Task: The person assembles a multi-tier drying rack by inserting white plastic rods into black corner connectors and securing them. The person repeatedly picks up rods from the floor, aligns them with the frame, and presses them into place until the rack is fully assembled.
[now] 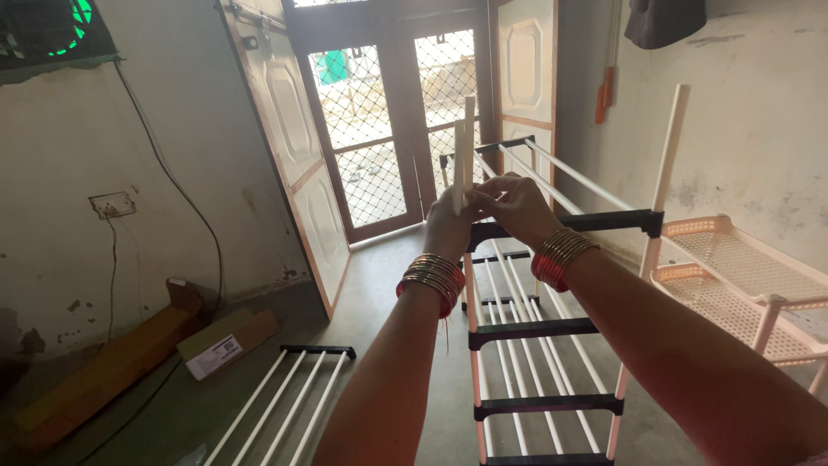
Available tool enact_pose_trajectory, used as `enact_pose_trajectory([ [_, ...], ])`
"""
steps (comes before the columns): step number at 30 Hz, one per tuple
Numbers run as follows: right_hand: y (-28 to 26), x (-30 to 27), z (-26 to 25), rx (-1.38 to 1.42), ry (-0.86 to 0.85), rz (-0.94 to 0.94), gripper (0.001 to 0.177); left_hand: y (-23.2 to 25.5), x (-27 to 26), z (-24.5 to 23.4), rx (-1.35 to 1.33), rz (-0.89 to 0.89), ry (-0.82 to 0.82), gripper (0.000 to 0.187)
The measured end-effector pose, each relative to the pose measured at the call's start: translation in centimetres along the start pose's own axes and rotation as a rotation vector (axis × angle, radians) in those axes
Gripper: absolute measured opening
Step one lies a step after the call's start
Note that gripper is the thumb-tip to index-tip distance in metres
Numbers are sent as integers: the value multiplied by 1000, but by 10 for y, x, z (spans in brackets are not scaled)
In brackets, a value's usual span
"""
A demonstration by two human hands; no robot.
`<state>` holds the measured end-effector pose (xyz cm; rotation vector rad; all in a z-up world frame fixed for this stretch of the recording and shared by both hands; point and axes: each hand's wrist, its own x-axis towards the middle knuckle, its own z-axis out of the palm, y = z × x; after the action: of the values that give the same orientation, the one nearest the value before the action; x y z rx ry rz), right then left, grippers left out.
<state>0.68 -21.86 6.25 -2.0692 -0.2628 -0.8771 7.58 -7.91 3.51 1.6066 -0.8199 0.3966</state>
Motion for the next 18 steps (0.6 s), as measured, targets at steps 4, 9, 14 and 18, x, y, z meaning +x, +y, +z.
enact_pose_trajectory([
  [4, -1, 4, 6, 139, -46, 100, 41, 1, -6, -1, -73, -77, -32, 32],
  [9, -3, -3, 0, 162, -144, 51, 31, 1, -21, -4, -140, -4, -49, 33],
  [14, 0, -8, 0, -50, -116, -37, 30, 0, -38, -1, -35, 36, 112, 27],
  [18, 1, -10, -2, -32, -123, -63, 29, -6, -42, 7, -19, -86, 149, 28],
])
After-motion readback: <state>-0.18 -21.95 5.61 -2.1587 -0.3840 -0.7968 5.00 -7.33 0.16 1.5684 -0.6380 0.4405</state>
